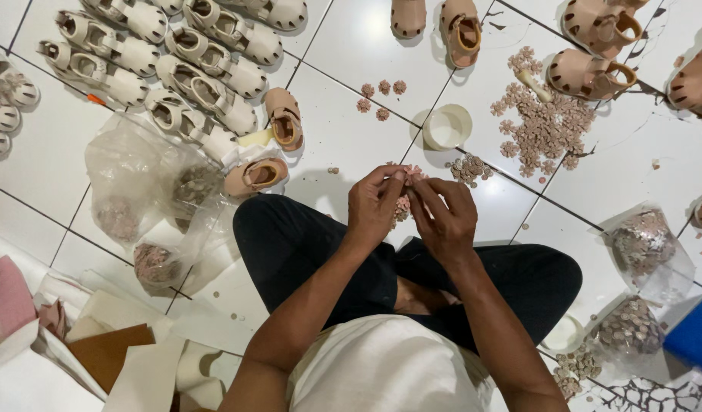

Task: The person sits on the floor and repeatedly picks up small pink flower-shaped pieces and round metal discs, then presses them together to form small decorative units. The person places the assembled units on the floor and continues the process with additional parts from nearby piles.

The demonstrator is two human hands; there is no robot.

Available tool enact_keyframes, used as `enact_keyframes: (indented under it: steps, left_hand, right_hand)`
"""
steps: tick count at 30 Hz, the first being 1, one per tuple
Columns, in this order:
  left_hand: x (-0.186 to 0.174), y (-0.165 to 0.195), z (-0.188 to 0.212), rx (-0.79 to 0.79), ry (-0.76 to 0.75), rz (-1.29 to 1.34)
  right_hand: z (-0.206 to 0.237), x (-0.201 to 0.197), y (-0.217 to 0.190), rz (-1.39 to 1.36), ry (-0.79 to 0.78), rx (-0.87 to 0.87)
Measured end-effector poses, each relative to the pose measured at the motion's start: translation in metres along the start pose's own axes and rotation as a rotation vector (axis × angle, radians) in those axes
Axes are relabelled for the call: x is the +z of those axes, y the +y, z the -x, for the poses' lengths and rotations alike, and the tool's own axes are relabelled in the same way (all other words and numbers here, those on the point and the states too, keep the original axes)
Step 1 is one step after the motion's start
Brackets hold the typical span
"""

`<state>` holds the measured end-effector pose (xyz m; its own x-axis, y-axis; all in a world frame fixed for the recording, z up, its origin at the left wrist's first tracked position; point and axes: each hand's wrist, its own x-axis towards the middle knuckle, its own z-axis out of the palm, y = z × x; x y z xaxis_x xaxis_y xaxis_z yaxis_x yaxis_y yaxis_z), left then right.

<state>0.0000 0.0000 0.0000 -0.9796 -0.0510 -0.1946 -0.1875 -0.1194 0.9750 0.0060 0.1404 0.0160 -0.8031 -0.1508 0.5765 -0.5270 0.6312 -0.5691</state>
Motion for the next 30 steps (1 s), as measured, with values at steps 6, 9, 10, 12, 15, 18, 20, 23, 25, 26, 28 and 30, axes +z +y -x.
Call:
enact_keyframes:
  steps: [6,9,10,12,15,18,20,23,25,26,28,30]
  left_hand:
    - [0.003,0.004,0.004,-0.03,-0.003,0.011]
    - [0.005,0.005,0.005,-0.025,-0.003,-0.009]
    - [0.005,0.005,0.005,-0.022,-0.001,-0.031]
    - [0.005,0.006,0.006,-0.012,0.002,-0.073]
    - [0.006,0.008,0.006,-0.027,0.009,-0.148]
    - [0.009,0.01,0.006,0.014,-0.002,-0.128]
    - [0.01,0.012,0.006,0.049,-0.007,-0.132]
    - [0.009,0.014,0.007,0.076,-0.02,-0.128]
    - [0.01,0.013,0.007,0.007,-0.009,-0.167]
    - [0.012,0.011,0.005,-0.063,0.008,-0.207]
    - [0.012,0.008,0.005,-0.133,0.025,-0.222]
    - [0.01,0.003,0.004,-0.124,0.031,-0.17]
  right_hand:
    - [0.0,-0.003,0.003,0.038,-0.032,-0.036]
    - [0.0,-0.005,0.004,0.05,-0.03,-0.045]
    - [0.0,-0.005,0.005,0.05,-0.03,-0.046]
    - [0.0,-0.005,0.005,0.06,-0.031,-0.051]
    - [0.0,-0.005,0.005,0.078,-0.031,-0.06]
    - [0.0,-0.007,0.008,0.088,-0.032,-0.058]
    - [0.0,-0.008,0.008,0.09,-0.039,-0.055]
    - [0.002,-0.008,0.009,0.113,-0.049,-0.064]
    - [0.004,-0.007,0.011,0.122,-0.046,-0.064]
    - [0.005,-0.006,0.013,0.127,-0.041,-0.065]
    - [0.009,-0.003,0.017,0.086,-0.021,-0.032]
    - [0.013,-0.002,0.019,0.064,-0.001,-0.004]
